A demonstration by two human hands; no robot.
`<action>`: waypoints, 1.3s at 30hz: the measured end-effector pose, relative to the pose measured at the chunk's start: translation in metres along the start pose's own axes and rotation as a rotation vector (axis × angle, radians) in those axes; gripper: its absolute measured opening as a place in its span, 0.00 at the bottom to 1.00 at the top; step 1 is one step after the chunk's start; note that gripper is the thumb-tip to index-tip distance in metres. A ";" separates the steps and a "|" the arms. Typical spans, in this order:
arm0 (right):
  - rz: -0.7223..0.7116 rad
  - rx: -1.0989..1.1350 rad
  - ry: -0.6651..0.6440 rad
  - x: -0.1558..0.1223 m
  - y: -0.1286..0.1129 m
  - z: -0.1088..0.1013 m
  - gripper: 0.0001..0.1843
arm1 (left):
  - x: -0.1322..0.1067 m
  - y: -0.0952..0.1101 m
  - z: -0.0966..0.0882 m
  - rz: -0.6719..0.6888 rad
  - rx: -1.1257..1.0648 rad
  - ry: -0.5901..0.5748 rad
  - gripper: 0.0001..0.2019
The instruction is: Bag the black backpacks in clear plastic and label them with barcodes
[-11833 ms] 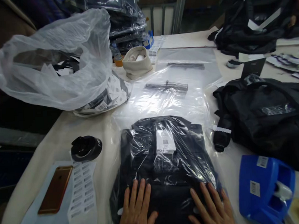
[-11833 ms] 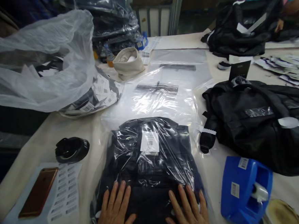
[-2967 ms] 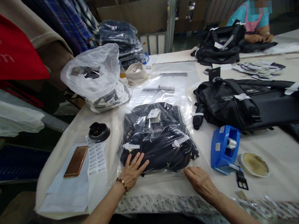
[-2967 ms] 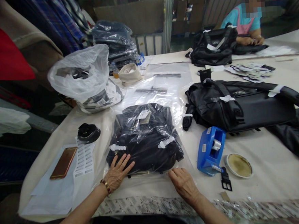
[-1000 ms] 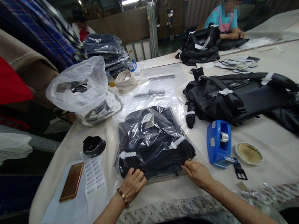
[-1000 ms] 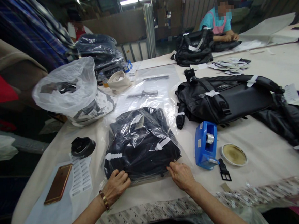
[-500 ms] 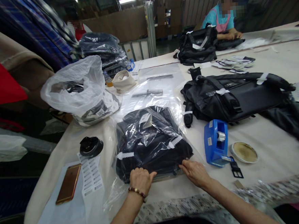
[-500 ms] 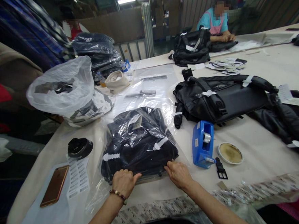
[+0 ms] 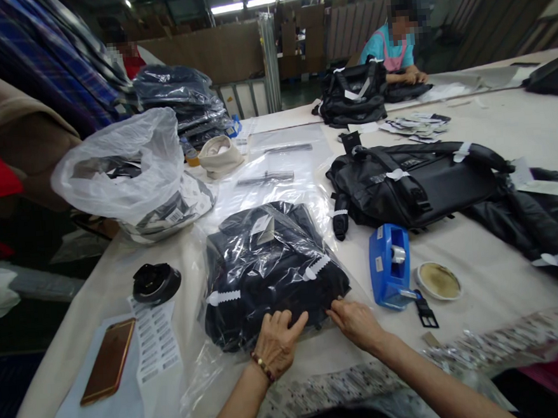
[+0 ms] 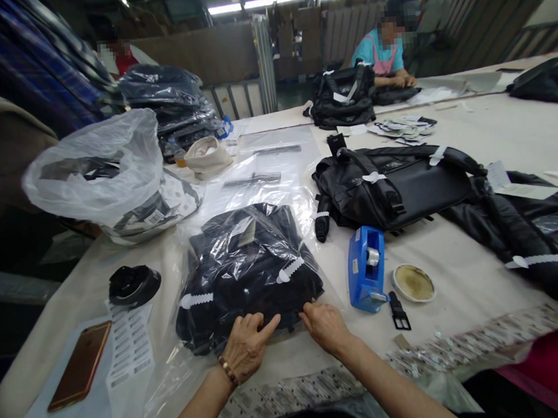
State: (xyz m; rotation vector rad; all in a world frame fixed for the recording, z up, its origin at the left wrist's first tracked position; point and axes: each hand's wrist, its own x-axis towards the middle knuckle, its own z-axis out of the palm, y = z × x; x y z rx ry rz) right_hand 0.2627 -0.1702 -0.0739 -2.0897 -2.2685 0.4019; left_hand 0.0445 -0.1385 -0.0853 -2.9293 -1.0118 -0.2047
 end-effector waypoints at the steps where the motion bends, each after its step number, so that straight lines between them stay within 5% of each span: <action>1: -0.021 -0.010 0.018 -0.001 0.002 0.001 0.08 | 0.001 -0.002 0.000 0.013 0.006 -0.010 0.23; 10: -0.161 -0.113 0.325 -0.017 0.028 0.007 0.16 | 0.000 -0.008 0.013 0.038 0.079 0.030 0.28; 18: -0.062 -0.141 0.597 -0.034 0.062 -0.005 0.12 | 0.000 -0.008 0.014 0.024 0.087 -0.047 0.31; 21: 0.113 0.007 0.695 -0.044 0.077 -0.013 0.11 | 0.000 -0.008 0.015 0.024 0.081 -0.059 0.32; 23: 0.354 0.266 0.727 -0.048 0.089 -0.018 0.14 | -0.001 -0.008 0.015 0.023 0.085 -0.045 0.33; 27: 0.740 0.680 0.675 -0.050 0.111 -0.025 0.21 | -0.002 -0.008 0.017 0.021 0.097 -0.008 0.34; 39: 0.936 1.187 0.621 -0.028 0.114 -0.015 0.21 | 0.000 -0.009 0.015 0.033 0.096 0.035 0.33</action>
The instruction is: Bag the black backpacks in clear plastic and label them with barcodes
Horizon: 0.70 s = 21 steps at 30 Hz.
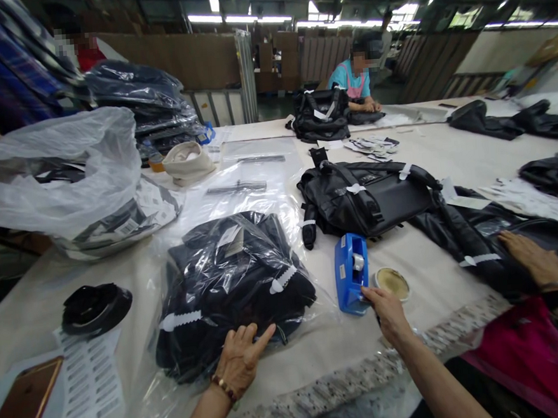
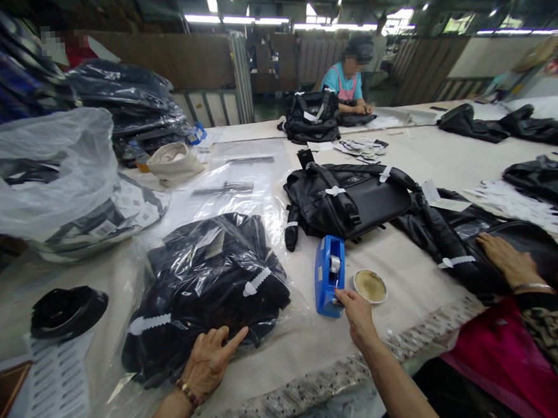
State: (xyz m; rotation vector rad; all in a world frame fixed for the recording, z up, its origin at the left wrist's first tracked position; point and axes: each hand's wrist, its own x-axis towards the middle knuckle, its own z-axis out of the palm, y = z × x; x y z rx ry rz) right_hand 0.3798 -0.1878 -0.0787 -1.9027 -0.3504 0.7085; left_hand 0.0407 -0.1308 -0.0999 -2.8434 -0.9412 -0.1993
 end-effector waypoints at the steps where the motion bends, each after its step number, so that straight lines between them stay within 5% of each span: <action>1: 0.006 0.022 -0.001 0.000 -0.001 0.000 0.21 | 0.000 0.000 0.000 -0.001 -0.003 0.007 0.32; 7: -0.097 0.049 0.042 -0.038 0.006 -0.019 0.18 | -0.001 -0.001 0.001 0.005 -0.012 0.027 0.32; 11: 0.045 0.045 -0.008 -0.066 0.032 -0.023 0.20 | -0.001 -0.001 0.003 0.009 -0.015 0.011 0.32; 16: 0.162 0.012 -0.115 -0.048 0.052 -0.016 0.27 | -0.001 0.000 0.003 -0.013 -0.022 -0.085 0.33; 21: 0.091 -0.240 -0.072 -0.040 0.054 -0.039 0.23 | 0.001 0.003 0.000 -0.048 -0.069 -0.166 0.33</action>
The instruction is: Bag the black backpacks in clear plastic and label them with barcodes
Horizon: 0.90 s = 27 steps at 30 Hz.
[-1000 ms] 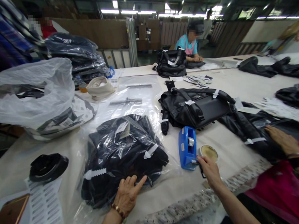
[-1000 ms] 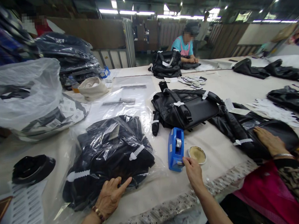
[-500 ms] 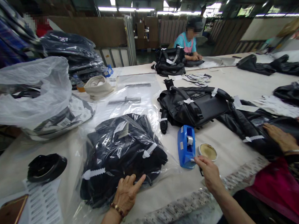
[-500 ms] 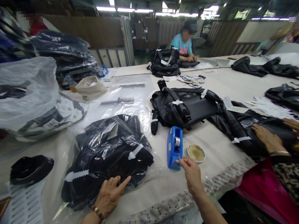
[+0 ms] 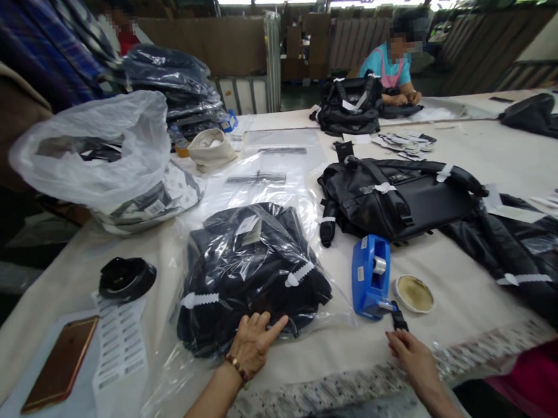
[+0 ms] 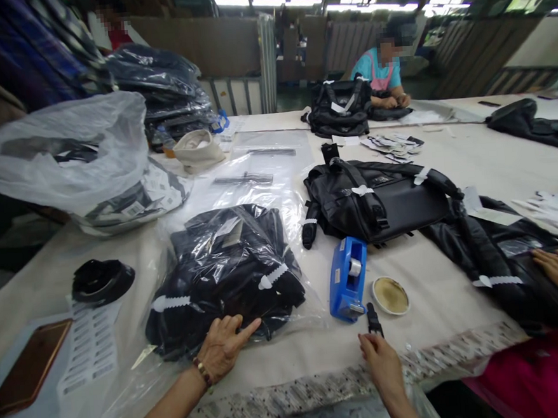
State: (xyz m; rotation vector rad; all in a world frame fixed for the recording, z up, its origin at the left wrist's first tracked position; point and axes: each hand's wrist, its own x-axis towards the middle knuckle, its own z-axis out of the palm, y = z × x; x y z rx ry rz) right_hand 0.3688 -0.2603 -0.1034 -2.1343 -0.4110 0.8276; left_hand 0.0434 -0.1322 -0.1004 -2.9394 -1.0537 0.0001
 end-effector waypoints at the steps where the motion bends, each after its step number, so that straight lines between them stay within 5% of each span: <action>1: -0.081 -0.085 -0.005 -0.005 -0.001 -0.005 0.22 | 0.000 0.001 -0.001 -0.005 -0.011 -0.003 0.33; 3: -0.361 -0.272 -0.081 -0.021 -0.010 -0.010 0.19 | 0.001 0.001 -0.003 -0.011 -0.033 -0.008 0.33; 6: -0.857 -0.546 -0.384 -0.046 -0.045 0.004 0.14 | 0.002 0.002 -0.004 -0.016 -0.055 -0.022 0.32; 9: -1.211 -0.853 -0.646 -0.060 -0.090 0.039 0.13 | 0.001 0.003 -0.004 -0.024 -0.082 -0.042 0.31; 12: -1.426 -1.147 -0.743 -0.059 -0.124 0.079 0.09 | 0.001 0.003 -0.004 -0.031 -0.103 -0.063 0.30; 20: -1.511 -1.423 -0.806 -0.046 -0.148 0.131 0.12 | 0.003 0.004 -0.007 -0.039 -0.161 -0.080 0.24; 27: -1.333 -1.492 -0.700 -0.044 -0.147 0.146 0.07 | 0.002 0.004 -0.006 -0.046 -0.188 -0.061 0.23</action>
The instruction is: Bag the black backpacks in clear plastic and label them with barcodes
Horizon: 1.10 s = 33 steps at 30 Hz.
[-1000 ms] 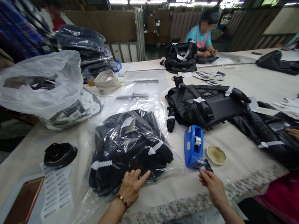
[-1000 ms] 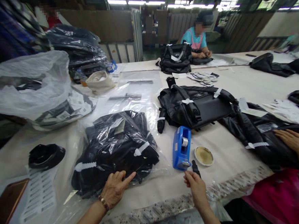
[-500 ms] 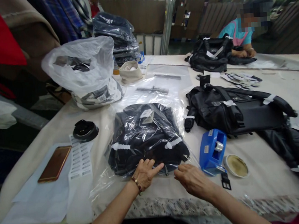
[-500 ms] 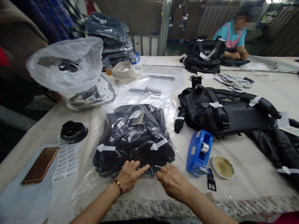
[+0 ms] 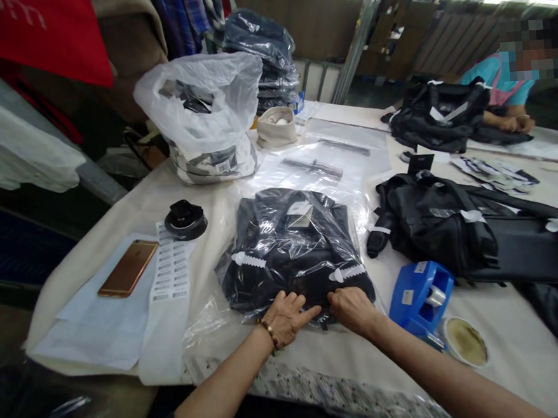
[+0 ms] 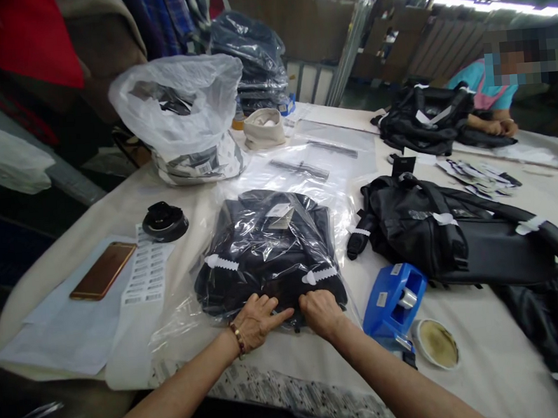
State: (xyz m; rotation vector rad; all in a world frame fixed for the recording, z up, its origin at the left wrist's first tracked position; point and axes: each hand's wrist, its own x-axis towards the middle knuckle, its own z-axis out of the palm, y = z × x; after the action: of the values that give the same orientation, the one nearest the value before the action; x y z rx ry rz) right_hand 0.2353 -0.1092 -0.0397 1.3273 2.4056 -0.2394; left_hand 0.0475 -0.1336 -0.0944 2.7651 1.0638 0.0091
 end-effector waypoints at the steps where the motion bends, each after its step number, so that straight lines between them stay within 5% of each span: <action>1: 0.038 0.006 0.001 0.002 0.000 0.001 0.07 | 0.000 0.000 0.001 0.000 0.001 0.004 0.23; 4: 0.143 0.028 0.024 0.006 0.001 0.003 0.04 | 0.000 0.000 0.001 0.003 0.006 0.002 0.23; 8: 0.238 0.065 0.091 0.003 0.009 0.000 0.12 | 0.001 0.000 -0.002 0.003 0.015 -0.025 0.23; 10: 0.252 0.085 0.141 -0.006 0.009 0.002 0.06 | 0.001 0.000 -0.003 0.000 0.015 -0.033 0.24; 18: 0.112 0.364 0.471 -0.035 -0.034 0.063 0.09 | 0.002 0.000 0.001 -0.011 0.016 -0.032 0.24; 23: 0.187 0.252 0.496 -0.020 -0.041 0.070 0.08 | 0.001 0.001 -0.002 -0.014 0.059 -0.019 0.20; 27: 0.195 0.253 0.454 -0.019 -0.040 0.062 0.06 | -0.026 -0.007 -0.004 -0.037 0.129 0.108 0.18; 33: 0.213 0.300 0.390 -0.021 -0.038 0.059 0.04 | -0.102 -0.039 -0.014 -0.163 0.149 0.238 0.15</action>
State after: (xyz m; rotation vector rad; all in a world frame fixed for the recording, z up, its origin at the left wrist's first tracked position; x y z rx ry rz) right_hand 0.2279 -0.1657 -0.0861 1.9053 2.5837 -0.3159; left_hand -0.0556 -0.1708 -0.0809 2.8520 1.4003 0.2527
